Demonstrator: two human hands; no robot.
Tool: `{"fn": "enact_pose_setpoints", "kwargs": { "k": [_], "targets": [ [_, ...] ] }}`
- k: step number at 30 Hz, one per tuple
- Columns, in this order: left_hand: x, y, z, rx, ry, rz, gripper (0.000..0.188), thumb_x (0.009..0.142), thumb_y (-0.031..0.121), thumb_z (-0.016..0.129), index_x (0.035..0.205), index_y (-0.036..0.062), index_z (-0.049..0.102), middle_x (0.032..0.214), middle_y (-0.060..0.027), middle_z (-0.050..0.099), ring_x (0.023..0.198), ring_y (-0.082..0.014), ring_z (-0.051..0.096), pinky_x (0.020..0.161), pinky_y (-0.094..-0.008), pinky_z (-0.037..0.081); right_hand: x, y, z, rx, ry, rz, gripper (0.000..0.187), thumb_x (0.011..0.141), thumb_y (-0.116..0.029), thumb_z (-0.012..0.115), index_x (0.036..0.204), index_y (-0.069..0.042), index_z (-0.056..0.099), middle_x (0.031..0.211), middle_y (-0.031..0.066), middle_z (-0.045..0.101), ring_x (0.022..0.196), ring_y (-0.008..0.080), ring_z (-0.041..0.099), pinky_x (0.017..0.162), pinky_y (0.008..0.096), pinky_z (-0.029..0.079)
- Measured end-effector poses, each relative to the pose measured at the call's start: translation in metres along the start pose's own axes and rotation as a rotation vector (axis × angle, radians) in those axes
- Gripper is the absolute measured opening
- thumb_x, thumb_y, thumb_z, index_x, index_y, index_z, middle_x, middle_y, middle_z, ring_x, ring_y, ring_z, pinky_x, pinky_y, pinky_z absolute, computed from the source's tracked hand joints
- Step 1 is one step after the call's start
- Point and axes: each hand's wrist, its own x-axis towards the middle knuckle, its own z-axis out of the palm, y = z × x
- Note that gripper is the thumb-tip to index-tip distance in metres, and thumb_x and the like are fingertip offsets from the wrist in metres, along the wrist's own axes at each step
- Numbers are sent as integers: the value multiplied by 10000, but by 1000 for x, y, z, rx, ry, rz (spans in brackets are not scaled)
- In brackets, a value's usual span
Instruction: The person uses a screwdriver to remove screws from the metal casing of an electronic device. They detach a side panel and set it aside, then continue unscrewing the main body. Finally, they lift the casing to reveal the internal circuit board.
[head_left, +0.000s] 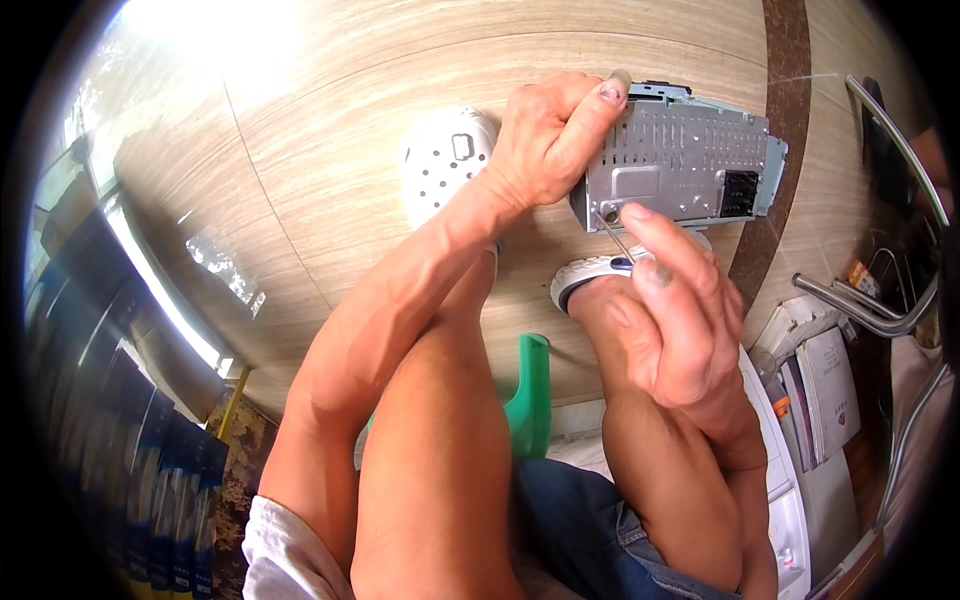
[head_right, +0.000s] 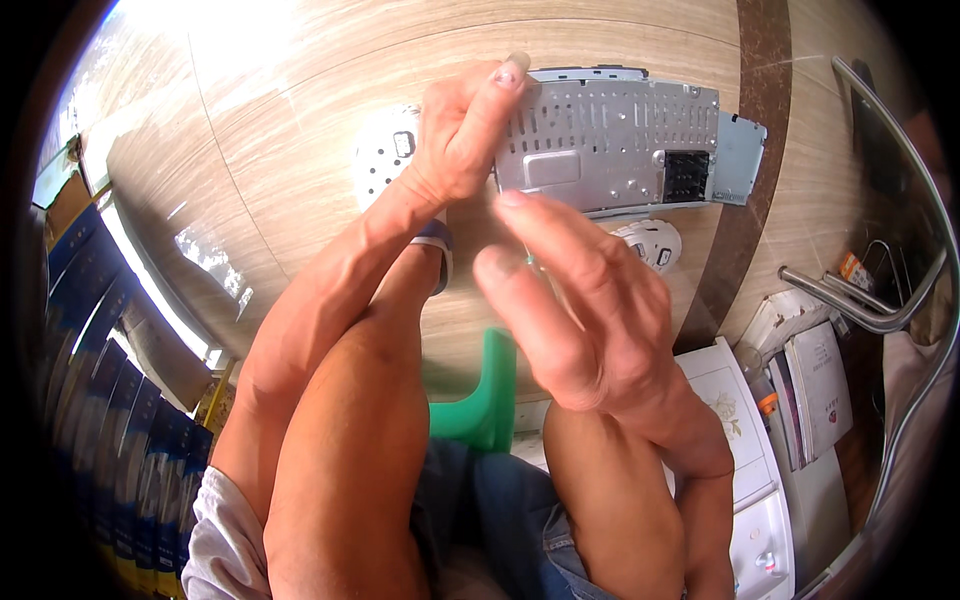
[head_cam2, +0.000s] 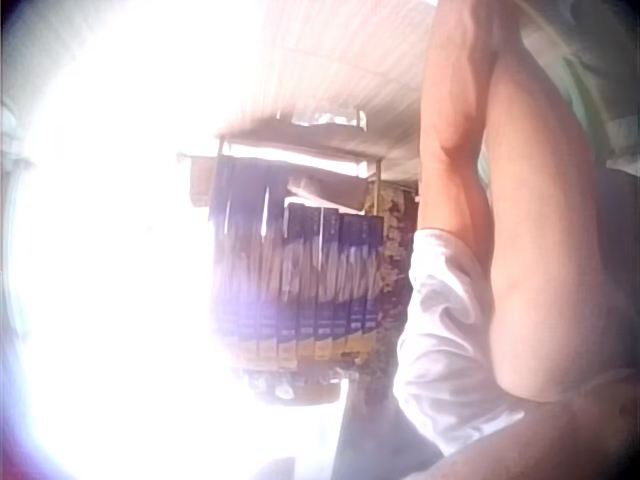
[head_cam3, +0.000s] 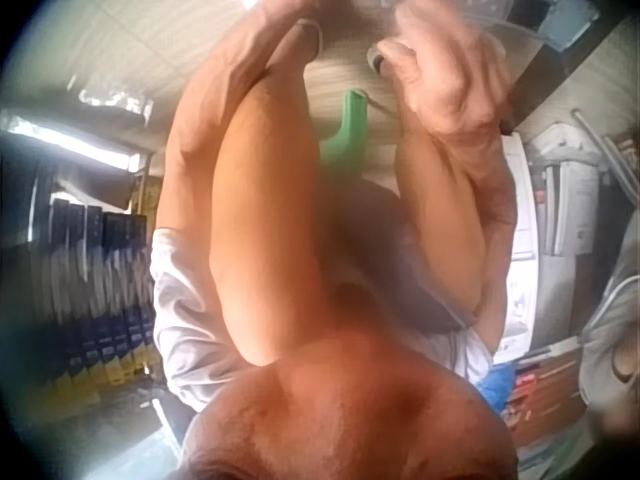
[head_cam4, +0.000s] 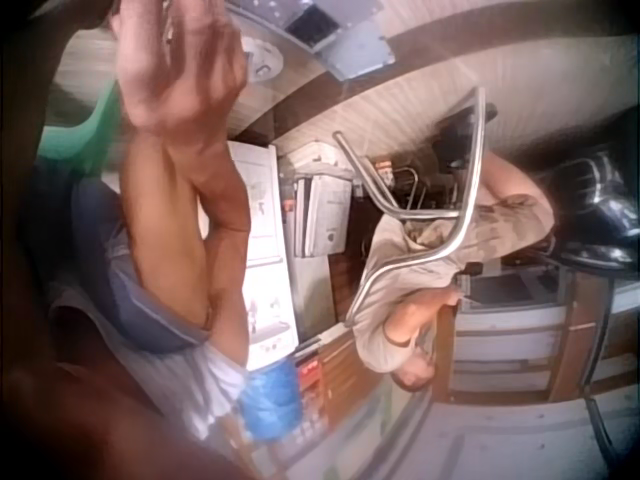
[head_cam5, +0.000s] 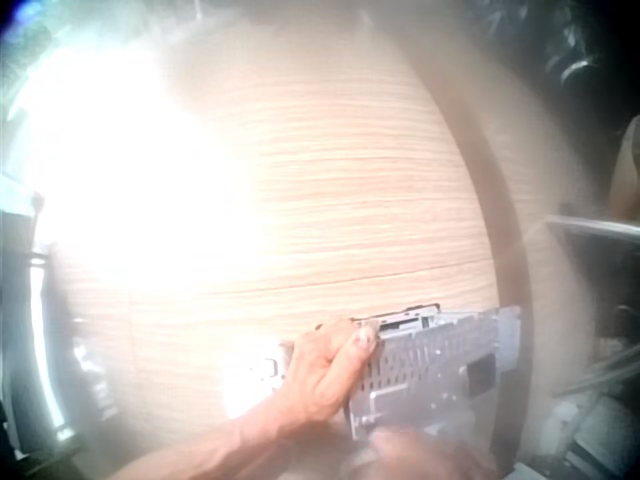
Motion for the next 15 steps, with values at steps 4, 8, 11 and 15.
{"fn": "enact_pose_setpoints", "kwargs": {
  "k": [4, 8, 11, 15],
  "targets": [
    [-1, 6, 1, 3, 31, 11, 486, 1049, 389, 451, 841, 3, 659, 686, -45, 555, 674, -130, 495, 650, -304, 429, -2, -7, -2, 91, -17, 13, 382, 812, 27, 738, 1168, -21, 608, 1089, 238, 679, 874, 332, 720, 713, 373, 619],
    [0, 4, 2, 2, 19, -11, 489, 1048, 389, 449, 826, 3, 651, 684, -43, 546, 670, -128, 488, 645, -308, 426, -2, -10, -11, 1, -82, 38, 352, 802, 39, 729, 1136, -2, 625, 1053, 227, 677, 869, 329, 718, 694, 362, 617],
    [-2, 2, 2, -1, 16, 7, 480, 1047, 380, 455, 827, 3, 653, 687, -50, 552, 672, -131, 492, 648, -310, 428, -3, -8, -14, -66, -101, 37, 332, 796, 34, 735, 1111, 4, 637, 1038, 216, 674, 868, 327, 717, 688, 357, 615],
    [-1, 1, 1, -14, -3, 20, 465, 1045, 368, 467, 831, 2, 658, 699, -72, 576, 679, -149, 509, 657, -317, 435, -2, -5, -9, -36, -79, 18, 325, 795, 30, 735, 1105, 0, 641, 1048, 217, 673, 873, 334, 716, 694, 364, 615]
  ]
}}
